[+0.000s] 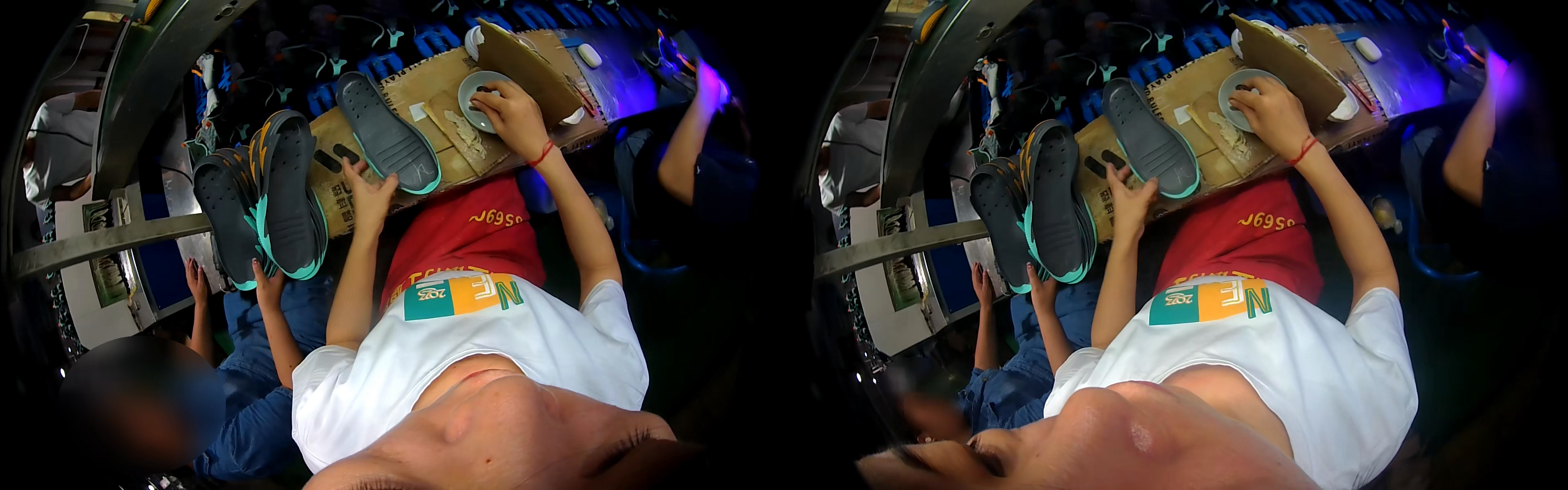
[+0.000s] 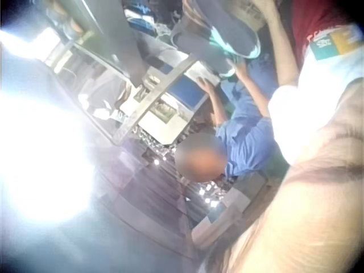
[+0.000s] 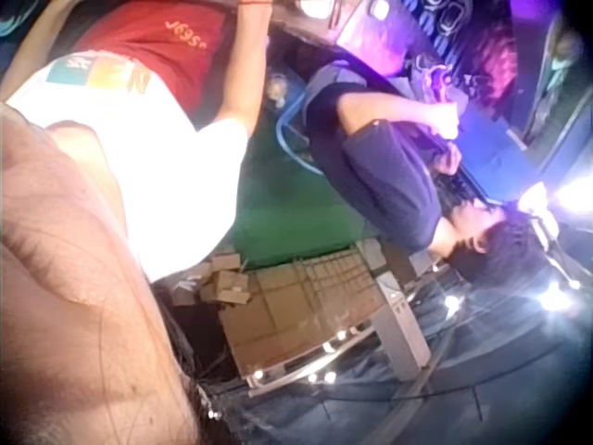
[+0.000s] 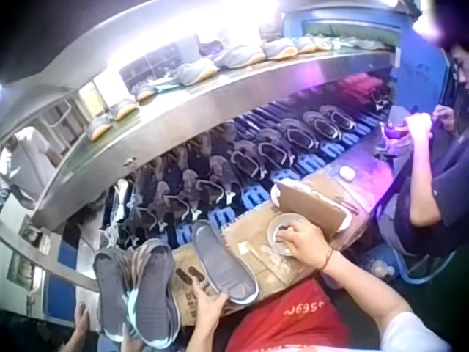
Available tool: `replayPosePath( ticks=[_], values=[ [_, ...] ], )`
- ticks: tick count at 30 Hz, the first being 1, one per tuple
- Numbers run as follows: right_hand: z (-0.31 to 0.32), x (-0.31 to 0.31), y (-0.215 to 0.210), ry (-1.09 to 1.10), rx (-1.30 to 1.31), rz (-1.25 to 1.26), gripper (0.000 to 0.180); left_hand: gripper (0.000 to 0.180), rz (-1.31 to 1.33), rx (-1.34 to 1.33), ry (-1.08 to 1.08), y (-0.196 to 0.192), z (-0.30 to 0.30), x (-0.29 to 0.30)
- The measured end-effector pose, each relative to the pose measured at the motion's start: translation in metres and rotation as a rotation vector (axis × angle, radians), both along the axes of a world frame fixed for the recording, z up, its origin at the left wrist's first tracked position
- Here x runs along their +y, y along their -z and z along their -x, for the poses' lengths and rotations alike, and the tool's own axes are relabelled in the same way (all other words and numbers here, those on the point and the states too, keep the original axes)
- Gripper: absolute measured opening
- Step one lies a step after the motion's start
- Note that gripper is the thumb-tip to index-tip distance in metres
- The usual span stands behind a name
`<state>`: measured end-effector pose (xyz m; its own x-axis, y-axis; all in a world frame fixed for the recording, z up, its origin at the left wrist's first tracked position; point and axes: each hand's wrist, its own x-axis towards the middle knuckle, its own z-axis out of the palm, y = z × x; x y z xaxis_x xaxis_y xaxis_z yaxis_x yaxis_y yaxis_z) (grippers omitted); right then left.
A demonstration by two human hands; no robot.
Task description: The person repeatedly wipes the soles of multiple dark-colored sandals with a white cloth. They pick up each sandal from a cardboard surface, wipe the sole, and place it back down, continuing the process throughout the clip.
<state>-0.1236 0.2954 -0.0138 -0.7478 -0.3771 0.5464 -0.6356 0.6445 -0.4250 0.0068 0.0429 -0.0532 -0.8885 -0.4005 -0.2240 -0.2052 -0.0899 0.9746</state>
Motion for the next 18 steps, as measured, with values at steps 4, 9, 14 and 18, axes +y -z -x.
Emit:
replayPosePath(
  ticks=[4,9,14,18],
  values=[
    [0.004,-0.002,0.005,-0.001,-0.006,-0.072,0.011,0.069,-0.67,-0.094,0.11,0.002,-0.012,-0.021],
    [0.007,0.0,0.009,-0.026,0.019,-0.114,0.012,0.075,-1.2,0.263,0.155,-0.021,-0.015,0.007],
    [0.008,0.001,0.012,-0.022,-0.024,-0.093,0.013,0.076,-0.873,0.227,0.285,-0.033,-0.008,0.025],
    [0.007,0.009,0.011,-0.006,-0.185,-0.002,0.016,0.071,-0.667,0.228,0.537,-0.036,0.0,0.029]
  ],
)
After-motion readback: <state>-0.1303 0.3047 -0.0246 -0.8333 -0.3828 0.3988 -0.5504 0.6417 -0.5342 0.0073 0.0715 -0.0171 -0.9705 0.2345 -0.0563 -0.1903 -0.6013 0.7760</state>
